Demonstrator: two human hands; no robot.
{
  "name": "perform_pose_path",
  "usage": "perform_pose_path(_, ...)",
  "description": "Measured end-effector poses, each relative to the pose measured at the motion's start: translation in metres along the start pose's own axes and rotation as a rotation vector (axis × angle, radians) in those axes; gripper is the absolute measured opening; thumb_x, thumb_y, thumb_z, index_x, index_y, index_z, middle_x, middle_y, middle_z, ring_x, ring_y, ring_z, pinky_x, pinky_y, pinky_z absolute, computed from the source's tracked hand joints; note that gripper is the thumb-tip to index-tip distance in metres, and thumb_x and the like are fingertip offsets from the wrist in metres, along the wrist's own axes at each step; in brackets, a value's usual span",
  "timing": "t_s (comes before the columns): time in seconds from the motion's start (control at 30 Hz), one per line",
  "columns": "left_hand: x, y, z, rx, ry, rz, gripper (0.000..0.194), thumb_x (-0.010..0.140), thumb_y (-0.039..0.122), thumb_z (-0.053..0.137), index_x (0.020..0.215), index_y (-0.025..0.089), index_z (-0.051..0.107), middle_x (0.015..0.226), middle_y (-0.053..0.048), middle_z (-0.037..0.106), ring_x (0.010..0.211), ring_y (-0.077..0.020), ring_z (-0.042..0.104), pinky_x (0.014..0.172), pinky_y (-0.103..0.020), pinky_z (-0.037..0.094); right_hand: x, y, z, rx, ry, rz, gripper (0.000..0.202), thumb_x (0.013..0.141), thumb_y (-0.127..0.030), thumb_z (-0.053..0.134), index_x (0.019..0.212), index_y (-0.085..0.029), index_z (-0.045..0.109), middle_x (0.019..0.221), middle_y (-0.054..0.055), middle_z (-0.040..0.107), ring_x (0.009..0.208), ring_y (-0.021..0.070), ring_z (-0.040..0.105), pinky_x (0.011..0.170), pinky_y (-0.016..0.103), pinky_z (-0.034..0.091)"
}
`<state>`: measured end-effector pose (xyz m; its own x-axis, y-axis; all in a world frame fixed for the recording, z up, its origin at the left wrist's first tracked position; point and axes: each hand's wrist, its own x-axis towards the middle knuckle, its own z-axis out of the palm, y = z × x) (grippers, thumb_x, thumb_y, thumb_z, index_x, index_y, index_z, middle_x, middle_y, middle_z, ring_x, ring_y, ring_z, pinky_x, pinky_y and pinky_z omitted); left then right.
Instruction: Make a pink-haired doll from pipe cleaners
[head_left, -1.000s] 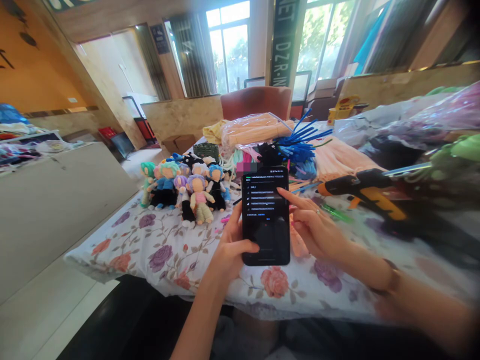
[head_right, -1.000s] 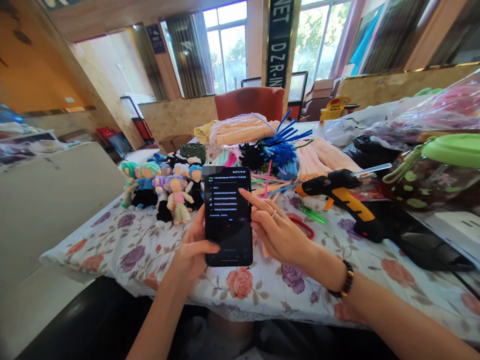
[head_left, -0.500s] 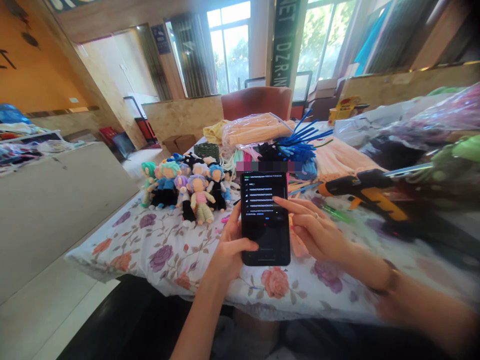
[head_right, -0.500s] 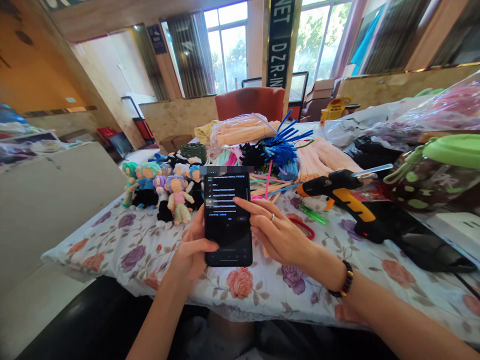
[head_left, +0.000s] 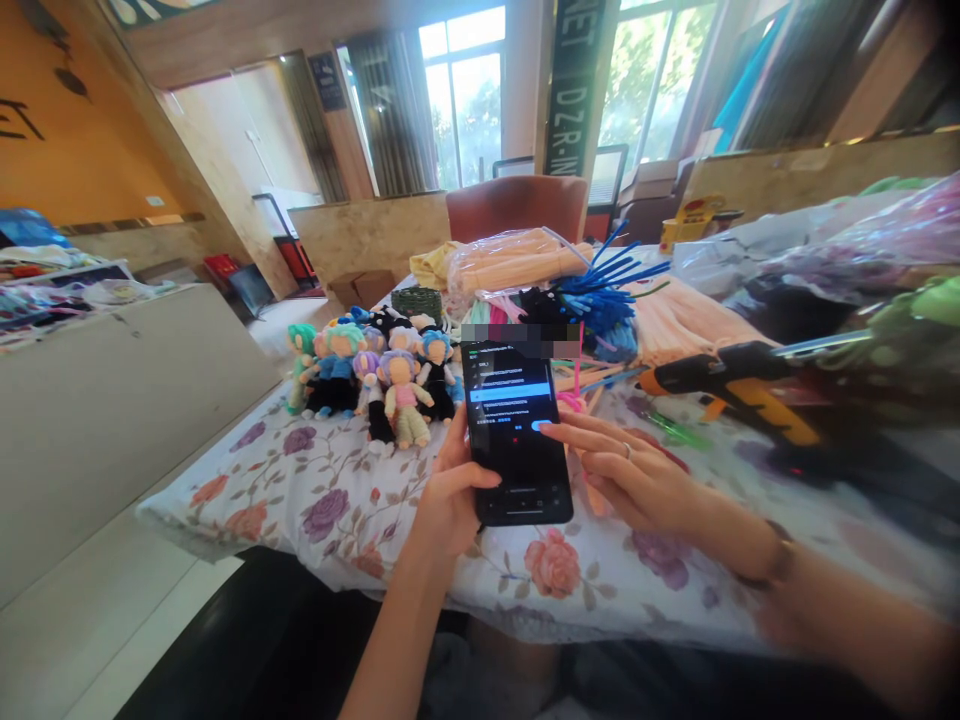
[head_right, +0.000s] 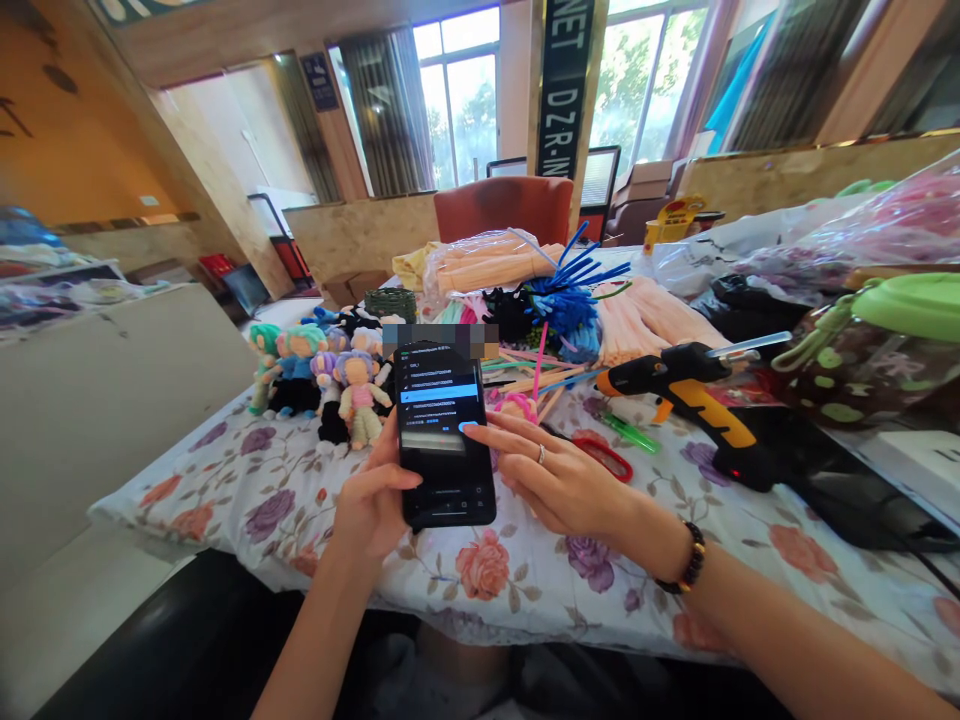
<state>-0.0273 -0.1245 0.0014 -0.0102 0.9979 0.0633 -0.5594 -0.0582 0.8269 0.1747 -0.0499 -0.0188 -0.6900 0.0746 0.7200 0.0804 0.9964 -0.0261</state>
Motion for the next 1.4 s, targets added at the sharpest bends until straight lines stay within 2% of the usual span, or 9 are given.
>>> perform_pose_path(0.23, 0.0, 0.0, 0.0, -0.017, 0.035, 0.003, 0.07, 0.057, 0.007, 0.058, 0.123, 0.027, 0.053, 0.092, 0.0, 0.069, 0.09, -0.0224, 0.065, 0.076, -0.032, 0.051, 0.0, 0.0, 0.002, 0.029, 0.019, 0.023, 0.018, 0.087, -0.005, 0.038, 0.09, -0.02, 0.047, 0.141, 0.012, 0.046, 0.135, 0.0216, 0.036, 0.103, 0.046, 0.045)
perform_pose_path(0.4, 0.004, 0.005, -0.001, -0.093, 0.192, -0.006, 0.035, 0.08, 0.032, 0.057, 0.114, 0.028, 0.06, 0.099, -0.001, 0.07, 0.095, -0.0227, 0.066, 0.082, -0.036, 0.053, 0.004, -0.001, -0.001, 0.015, 0.039, -0.013, 0.018, 0.087, -0.005, 0.038, 0.09, -0.02, 0.045, 0.14, 0.015, 0.047, 0.133, 0.0195, 0.041, 0.103, 0.044, 0.046)
perform_pose_path(0.47, 0.007, 0.01, -0.005, -0.1, 0.244, -0.006, 0.03, 0.086, 0.041, 0.05, 0.109, 0.026, 0.063, 0.099, -0.002, 0.071, 0.095, -0.0241, 0.066, 0.082, -0.038, 0.054, 0.005, -0.002, -0.002, -0.015, 0.049, -0.027, 0.017, 0.088, -0.005, 0.037, 0.09, -0.021, 0.044, 0.138, 0.016, 0.05, 0.131, 0.0185, 0.043, 0.1, 0.041, 0.048)
perform_pose_path(0.53, 0.011, 0.015, -0.011, -0.095, 0.302, 0.066, 0.029, 0.088, 0.041, 0.047, 0.105, 0.024, 0.065, 0.098, -0.003, 0.072, 0.096, -0.0239, 0.066, 0.083, -0.038, 0.054, 0.006, -0.002, -0.002, -0.05, 0.06, -0.027, 0.018, 0.088, -0.004, 0.037, 0.09, -0.021, 0.043, 0.134, 0.017, 0.053, 0.13, 0.0181, 0.044, 0.099, 0.04, 0.049)
perform_pose_path(0.73, 0.017, 0.043, -0.042, -0.066, 0.473, 0.273, 0.032, 0.088, 0.044, 0.048, 0.104, 0.022, 0.065, 0.088, -0.003, 0.073, 0.081, -0.0228, 0.069, 0.076, -0.04, 0.057, 0.007, -0.003, -0.002, -0.087, 0.05, -0.006, 0.017, 0.088, -0.005, 0.036, 0.09, -0.021, 0.041, 0.128, 0.02, 0.057, 0.125, 0.0187, 0.05, 0.094, 0.038, 0.052)
perform_pose_path(0.9, 0.019, 0.073, -0.071, -0.012, 0.679, 0.468, 0.031, 0.088, 0.044, 0.047, 0.102, 0.021, 0.064, 0.077, -0.001, 0.071, 0.071, -0.0185, 0.068, 0.074, -0.035, 0.057, 0.005, -0.003, -0.002, -0.08, 0.047, 0.003, 0.017, 0.087, -0.005, 0.037, 0.09, -0.022, 0.041, 0.132, 0.018, 0.055, 0.122, 0.02, 0.053, 0.084, 0.034, 0.056)
perform_pose_path(1.0, 0.021, 0.088, -0.093, -0.007, 0.789, 0.473, 0.034, 0.09, 0.046, 0.043, 0.095, 0.02, 0.065, 0.068, 0.001, 0.067, 0.063, -0.017, 0.066, 0.075, -0.037, 0.056, 0.004, -0.002, -0.001, -0.068, 0.056, 0.001, 0.017, 0.088, -0.006, 0.037, 0.089, -0.022, 0.041, 0.134, 0.017, 0.053, 0.121, 0.0196, 0.054, 0.086, 0.034, 0.055)
perform_pose_path(1.2, 0.03, 0.117, -0.137, 0.099, 0.842, 0.434, 0.047, 0.092, 0.05, 0.03, 0.082, 0.018, 0.063, 0.058, 0.0, 0.063, 0.057, -0.0169, 0.063, 0.07, -0.033, 0.056, 0.002, 0.001, 0.001, -0.053, 0.038, 0.01, 0.016, 0.088, -0.006, 0.037, 0.09, -0.022, 0.041, 0.133, 0.017, 0.054, 0.117, 0.0194, 0.057, 0.087, 0.035, 0.054)
perform_pose_path(1.4, 0.036, 0.145, -0.168, 0.205, 0.911, 0.373, 0.058, 0.089, 0.062, 0.022, 0.083, 0.018, 0.059, 0.049, 0.004, 0.056, 0.057, -0.0149, 0.061, 0.073, -0.037, 0.056, 0.001, 0.001, 0.003, -0.037, 0.027, 0.027, 0.019, 0.087, -0.005, 0.038, 0.09, -0.023, 0.041, 0.135, 0.015, 0.053, 0.115, 0.0192, 0.058, 0.086, 0.035, 0.054)
